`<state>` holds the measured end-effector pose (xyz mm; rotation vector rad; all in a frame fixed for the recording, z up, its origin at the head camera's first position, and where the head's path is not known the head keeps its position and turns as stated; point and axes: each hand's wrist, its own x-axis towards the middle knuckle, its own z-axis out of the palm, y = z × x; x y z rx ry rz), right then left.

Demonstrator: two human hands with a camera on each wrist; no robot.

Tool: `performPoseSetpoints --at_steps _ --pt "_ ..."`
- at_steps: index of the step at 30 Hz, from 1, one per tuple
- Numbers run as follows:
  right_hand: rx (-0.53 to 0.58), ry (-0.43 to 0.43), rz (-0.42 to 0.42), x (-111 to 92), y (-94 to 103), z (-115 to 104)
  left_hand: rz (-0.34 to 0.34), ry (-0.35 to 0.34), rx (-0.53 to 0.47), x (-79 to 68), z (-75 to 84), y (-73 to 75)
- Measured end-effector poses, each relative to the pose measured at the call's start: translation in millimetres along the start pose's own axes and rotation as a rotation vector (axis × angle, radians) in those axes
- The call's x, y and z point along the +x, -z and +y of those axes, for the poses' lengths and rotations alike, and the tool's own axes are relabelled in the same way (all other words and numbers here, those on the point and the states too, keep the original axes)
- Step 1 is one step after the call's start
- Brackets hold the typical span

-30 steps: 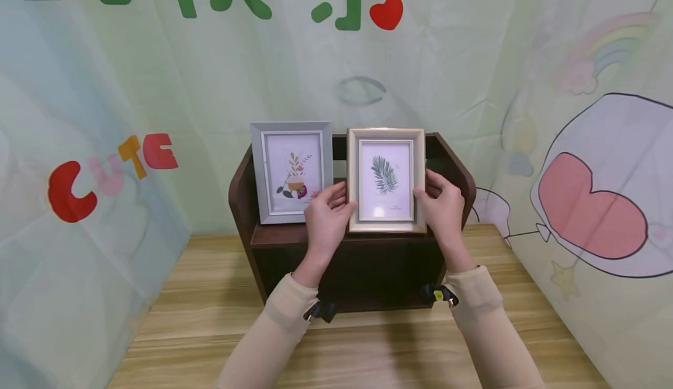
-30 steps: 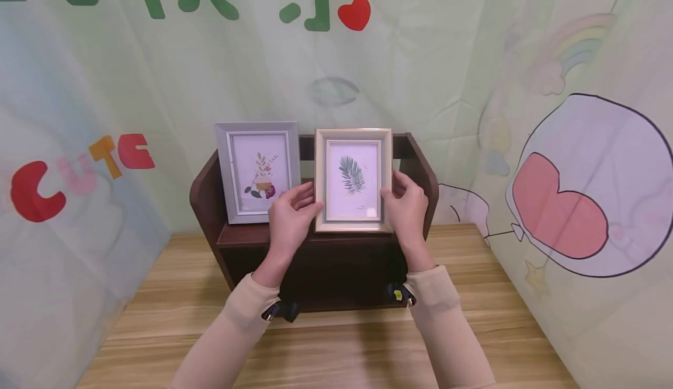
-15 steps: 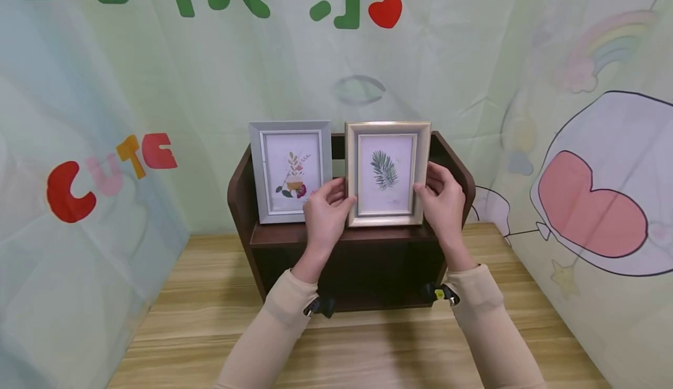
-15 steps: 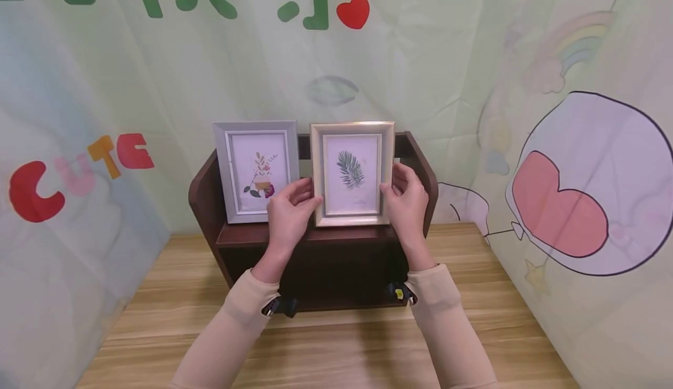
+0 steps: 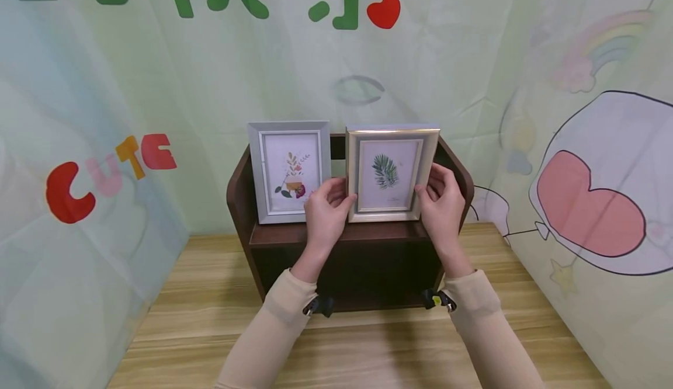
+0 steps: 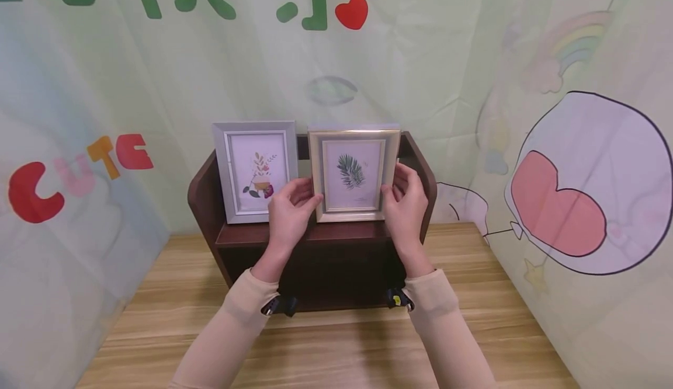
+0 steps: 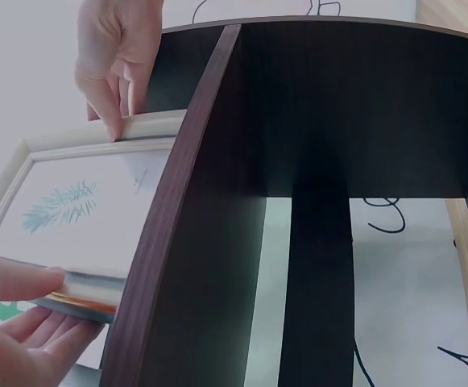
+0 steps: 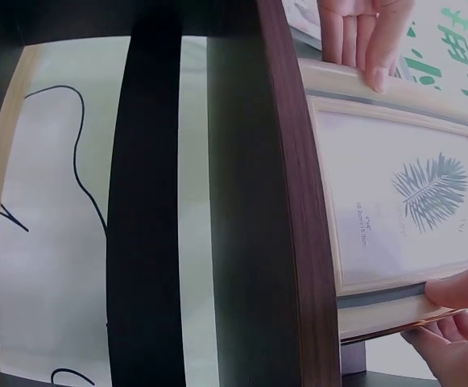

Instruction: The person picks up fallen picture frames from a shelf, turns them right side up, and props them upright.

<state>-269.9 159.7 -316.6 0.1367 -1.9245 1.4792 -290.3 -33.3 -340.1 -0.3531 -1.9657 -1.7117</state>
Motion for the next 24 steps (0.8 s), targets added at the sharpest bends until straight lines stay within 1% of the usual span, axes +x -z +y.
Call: performPoseSetpoints --at_steps 4,8,12,15,17,22,24 --pt "-0.018 0.022 0.009 -9 2.1 -19 -0.034 -0.009 0.039 -1.9 0.0 2.7" --pt "-0.020 0.027 0.012 -10 2.7 -20 -0.069 -0.023 0.086 -2.1 -1.1 6.2" --pt "-0.022 0.035 0.013 -11 2.9 -19 -0.132 -0.035 0.119 -0.2 -1.1 12.0" --pt "-0.021 0.045 0.016 -10 2.4 -16 -0.178 -0.034 0.132 1.5 -0.7 15.9" --pt "-0.020 0.047 0.021 -7 1.5 -7 -0.195 -0.031 0.140 2.0 -0.2 17.5" --pt "-0.030 0.046 0.030 -1 -0.3 16 -0.189 -0.030 0.143 1.2 -0.2 17.8" --pt "-0.038 0.054 0.035 0 -0.6 19 -0.175 -0.038 0.136 0.8 -0.4 17.2"
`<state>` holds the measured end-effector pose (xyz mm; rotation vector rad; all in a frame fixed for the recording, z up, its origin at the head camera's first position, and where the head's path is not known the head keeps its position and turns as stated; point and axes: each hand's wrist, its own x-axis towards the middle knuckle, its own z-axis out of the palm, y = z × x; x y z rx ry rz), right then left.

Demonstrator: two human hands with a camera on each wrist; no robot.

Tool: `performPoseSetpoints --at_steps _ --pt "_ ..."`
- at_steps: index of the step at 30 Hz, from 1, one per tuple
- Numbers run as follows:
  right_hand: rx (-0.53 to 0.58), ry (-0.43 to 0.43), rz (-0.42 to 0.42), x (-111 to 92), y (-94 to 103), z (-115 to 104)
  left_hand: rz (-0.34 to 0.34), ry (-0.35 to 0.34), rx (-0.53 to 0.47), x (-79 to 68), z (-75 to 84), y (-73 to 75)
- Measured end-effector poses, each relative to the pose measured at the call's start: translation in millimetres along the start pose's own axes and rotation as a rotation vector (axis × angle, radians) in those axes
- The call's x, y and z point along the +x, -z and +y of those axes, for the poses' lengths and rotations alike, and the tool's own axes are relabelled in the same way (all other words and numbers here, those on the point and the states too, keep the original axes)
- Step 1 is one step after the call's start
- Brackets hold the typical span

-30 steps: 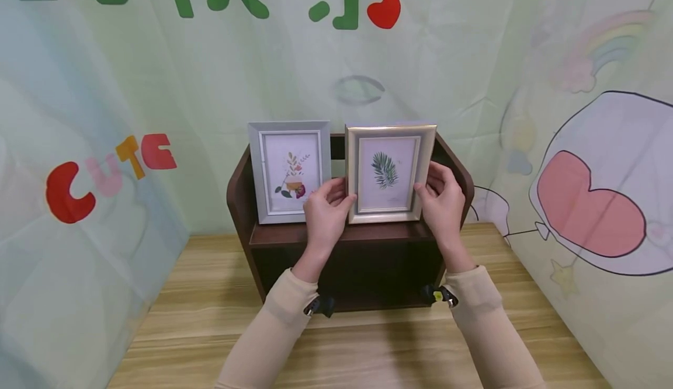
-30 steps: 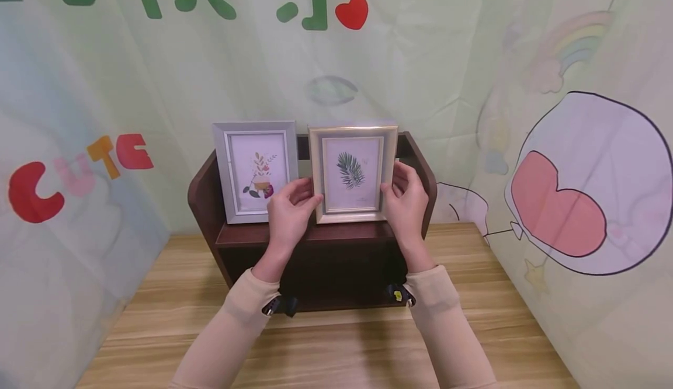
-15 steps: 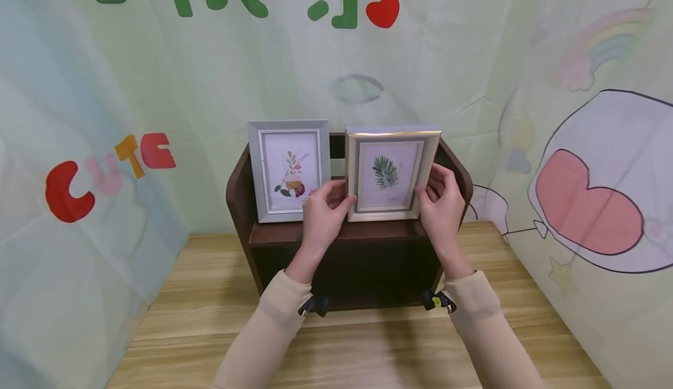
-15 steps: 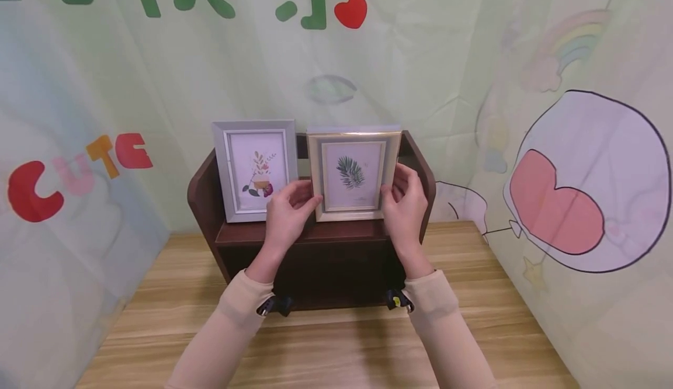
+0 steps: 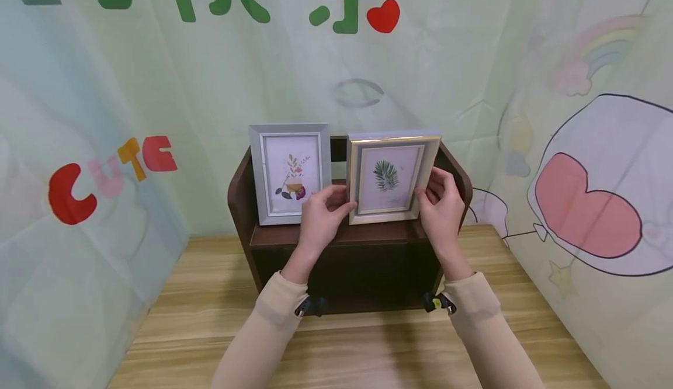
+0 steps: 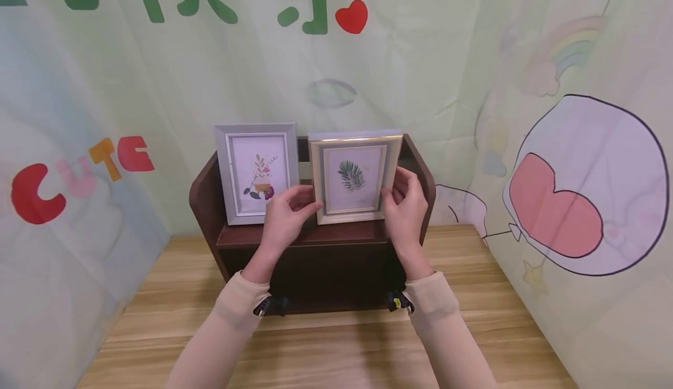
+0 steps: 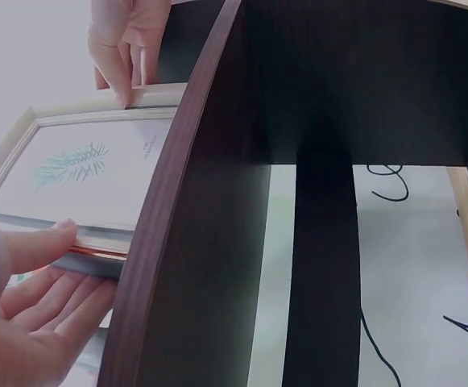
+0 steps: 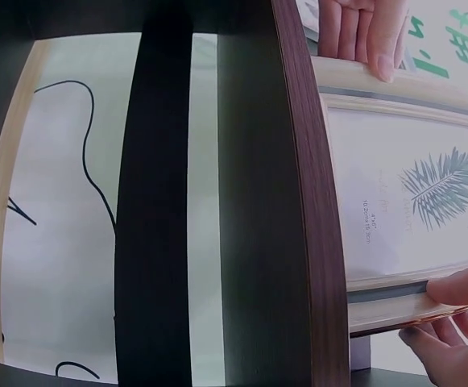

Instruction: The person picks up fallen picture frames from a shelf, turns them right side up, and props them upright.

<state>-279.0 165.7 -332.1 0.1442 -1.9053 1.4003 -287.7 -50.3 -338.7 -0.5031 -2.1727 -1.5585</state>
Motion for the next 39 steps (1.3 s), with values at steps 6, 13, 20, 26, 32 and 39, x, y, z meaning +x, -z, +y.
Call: performPoseSetpoints --at_steps 6,13,20,26,32,39 --pt "-0.019 0.078 0.045 -2 0.2 3 0.044 -0.021 -0.004 -2.7 -1.6 -3.5" --pt "-0.097 0.191 0.103 -3 0.1 -4 0.111 -0.035 -0.005 -7.0 -2.5 -8.6" --pt "-0.115 0.244 0.122 3 0.8 -11 0.186 -0.067 -0.027 -11.3 -3.2 -15.8" --pt "-0.099 0.251 0.129 11 1.9 -15 0.231 -0.099 -0.053 -15.1 -3.3 -21.3" --pt "-0.078 0.257 0.132 19 2.3 -17 0.277 -0.111 -0.078 -18.7 -3.0 -26.7" --pt "-0.086 0.286 0.102 29 3.1 -22 0.345 -0.136 -0.096 -23.1 -2.4 -34.5"
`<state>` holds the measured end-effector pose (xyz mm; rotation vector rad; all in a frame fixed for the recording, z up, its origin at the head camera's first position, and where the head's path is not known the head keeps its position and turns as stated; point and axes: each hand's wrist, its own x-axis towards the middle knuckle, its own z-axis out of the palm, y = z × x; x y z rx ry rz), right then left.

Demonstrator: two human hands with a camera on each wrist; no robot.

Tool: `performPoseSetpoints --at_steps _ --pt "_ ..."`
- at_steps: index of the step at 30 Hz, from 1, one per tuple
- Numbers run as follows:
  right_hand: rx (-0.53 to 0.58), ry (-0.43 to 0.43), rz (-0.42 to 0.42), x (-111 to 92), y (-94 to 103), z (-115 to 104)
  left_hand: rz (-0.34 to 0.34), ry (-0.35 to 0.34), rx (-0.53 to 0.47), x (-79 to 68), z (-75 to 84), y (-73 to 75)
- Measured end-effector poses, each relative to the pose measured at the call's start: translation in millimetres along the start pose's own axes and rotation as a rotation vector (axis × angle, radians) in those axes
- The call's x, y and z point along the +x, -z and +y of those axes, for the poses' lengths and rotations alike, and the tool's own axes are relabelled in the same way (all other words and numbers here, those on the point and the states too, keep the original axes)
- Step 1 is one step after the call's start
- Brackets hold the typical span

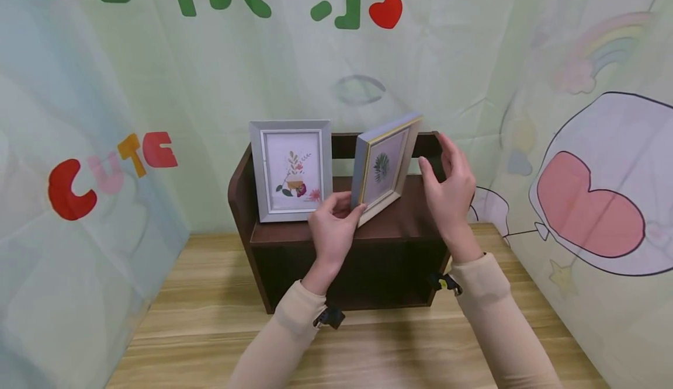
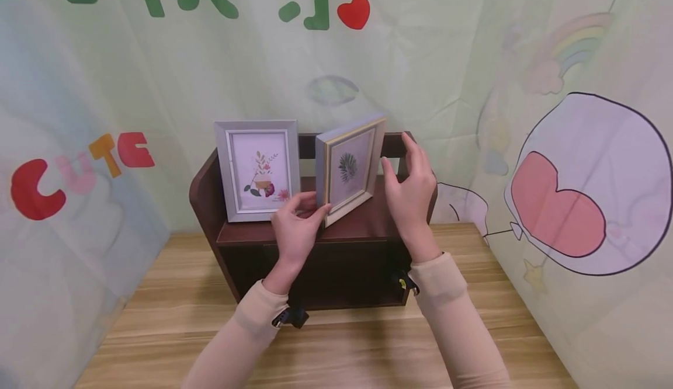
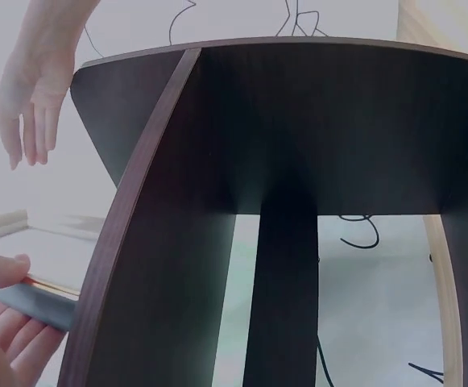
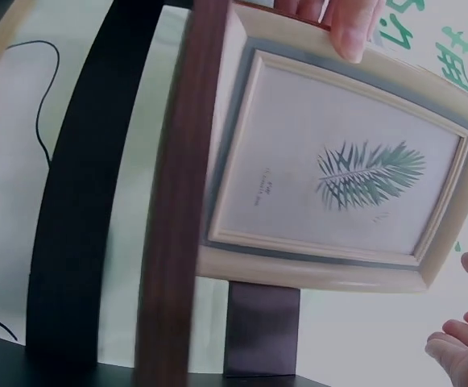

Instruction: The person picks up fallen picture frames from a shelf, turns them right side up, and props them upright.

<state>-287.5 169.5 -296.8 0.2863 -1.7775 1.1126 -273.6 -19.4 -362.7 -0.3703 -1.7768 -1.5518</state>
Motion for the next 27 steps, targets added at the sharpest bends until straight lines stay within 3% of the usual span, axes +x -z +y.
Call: performPoseSetpoints --at_steps 8,16,27 --pt "0.083 -0.004 -0.017 12 1.8 -17 0.081 -0.048 0.025 -6.7 1.2 -7.2" --pt "0.146 0.039 -0.037 20 -1.4 -7 0.152 -0.114 0.055 -13.0 1.4 -14.3" --pt "0.200 0.046 -0.109 27 5.5 -48 0.221 -0.201 0.146 -17.4 -0.4 -21.7"
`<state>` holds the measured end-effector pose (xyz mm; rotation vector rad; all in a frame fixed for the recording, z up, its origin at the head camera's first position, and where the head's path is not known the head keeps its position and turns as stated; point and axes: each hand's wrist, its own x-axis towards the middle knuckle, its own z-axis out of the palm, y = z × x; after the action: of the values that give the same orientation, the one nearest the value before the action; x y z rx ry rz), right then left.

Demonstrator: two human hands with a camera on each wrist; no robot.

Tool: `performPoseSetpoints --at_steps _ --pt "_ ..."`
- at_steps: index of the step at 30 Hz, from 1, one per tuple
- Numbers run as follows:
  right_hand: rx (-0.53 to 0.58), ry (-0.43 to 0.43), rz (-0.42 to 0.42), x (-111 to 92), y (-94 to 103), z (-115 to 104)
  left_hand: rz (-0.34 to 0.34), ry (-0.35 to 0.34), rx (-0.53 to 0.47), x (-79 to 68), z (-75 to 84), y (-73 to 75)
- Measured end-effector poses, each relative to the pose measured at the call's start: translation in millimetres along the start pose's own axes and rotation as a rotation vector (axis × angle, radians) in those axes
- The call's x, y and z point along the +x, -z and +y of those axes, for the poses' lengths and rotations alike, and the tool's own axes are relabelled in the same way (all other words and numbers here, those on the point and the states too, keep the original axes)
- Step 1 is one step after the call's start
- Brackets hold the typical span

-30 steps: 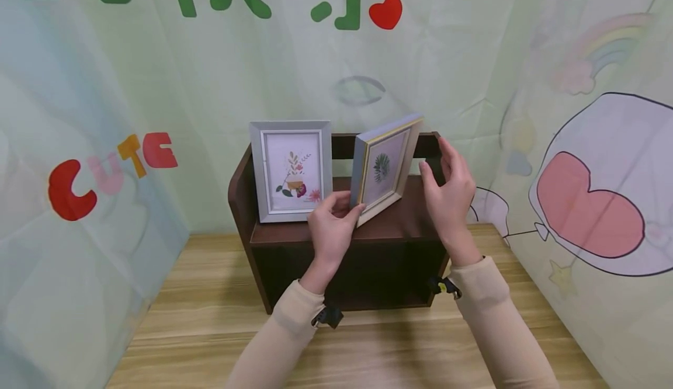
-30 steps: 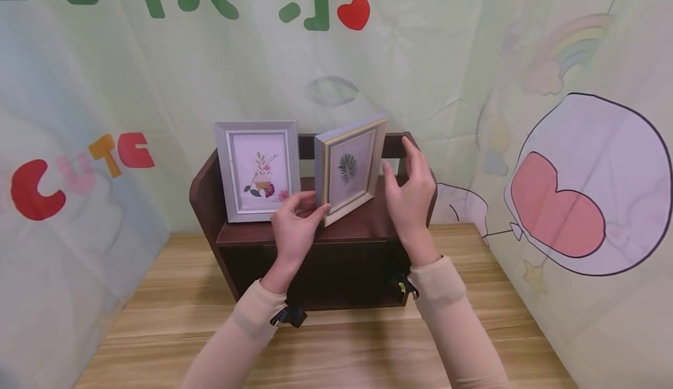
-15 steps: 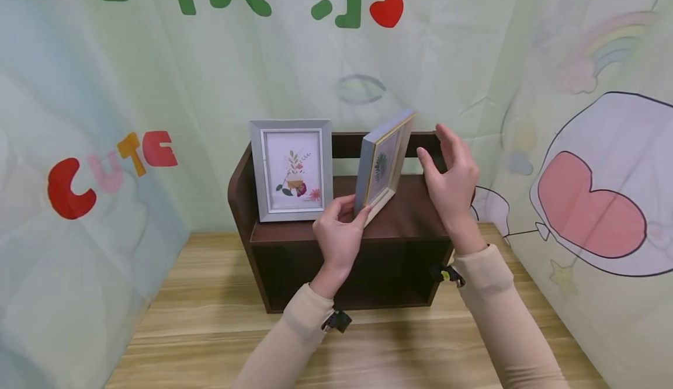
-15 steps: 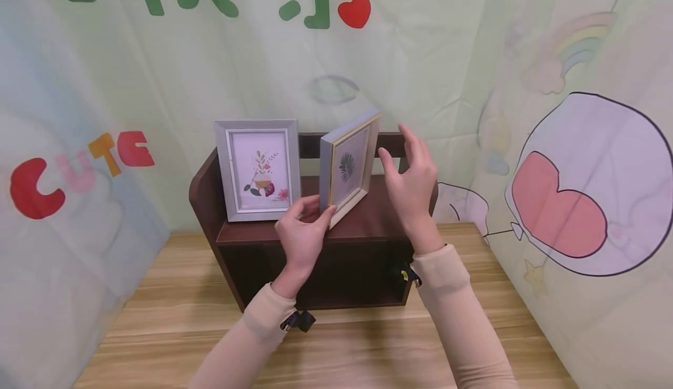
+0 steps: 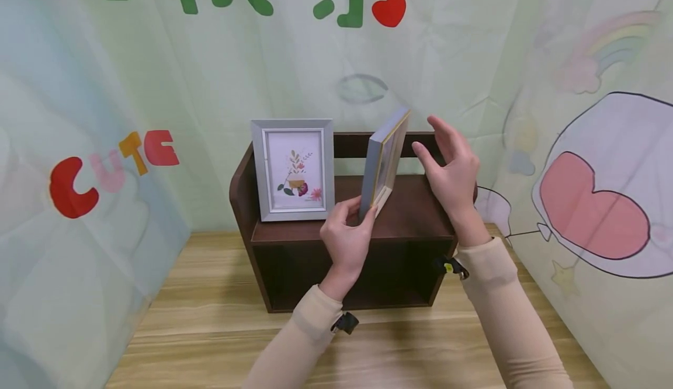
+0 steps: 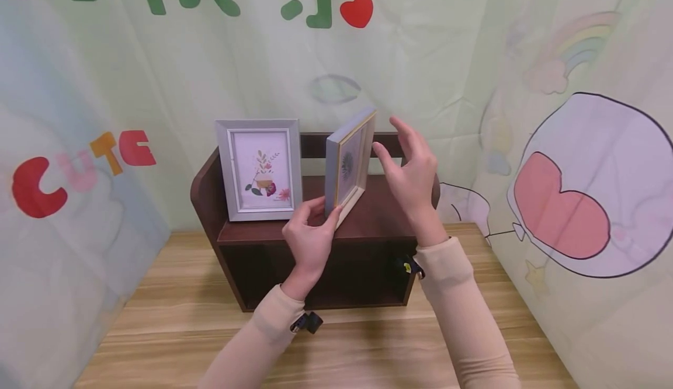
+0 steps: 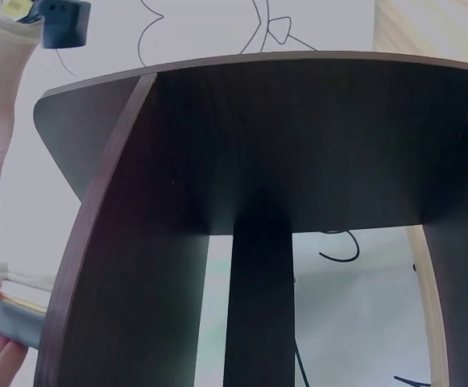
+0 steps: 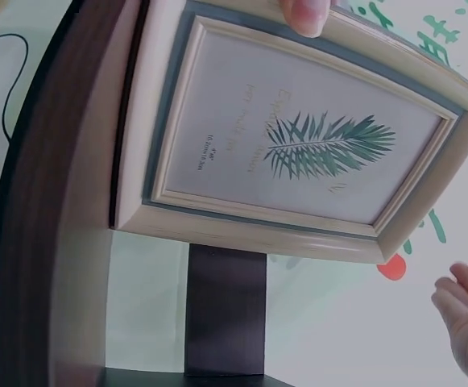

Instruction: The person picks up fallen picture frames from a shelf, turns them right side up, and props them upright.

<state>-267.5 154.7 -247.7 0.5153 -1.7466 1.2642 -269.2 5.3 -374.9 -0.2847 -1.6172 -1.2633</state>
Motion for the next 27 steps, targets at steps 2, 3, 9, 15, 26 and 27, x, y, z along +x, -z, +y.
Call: performPoseSetpoints --at_steps 2,3,9,15,26,27 --pt "0.008 0.021 -0.029 2 0.1 -2 0.008 -0.014 0.011 -1.2 0.8 -1.6" --pt "0.016 0.033 -0.042 2 -0.1 -1 0.014 -0.020 0.017 -1.7 1.2 -2.2" --pt "0.081 0.129 -0.158 7 -0.2 1 0.046 -0.035 0.029 -4.3 3.1 -6.7" --pt "0.133 0.209 -0.281 10 -2.6 1 0.057 -0.051 0.030 -6.4 4.5 -11.0" --pt "0.113 0.202 -0.334 12 -7.3 -4 0.089 -0.055 0.050 -9.5 6.4 -18.1" --pt "0.111 0.201 -0.340 12 -7.6 -4 0.088 -0.056 0.051 -9.6 6.9 -18.4"
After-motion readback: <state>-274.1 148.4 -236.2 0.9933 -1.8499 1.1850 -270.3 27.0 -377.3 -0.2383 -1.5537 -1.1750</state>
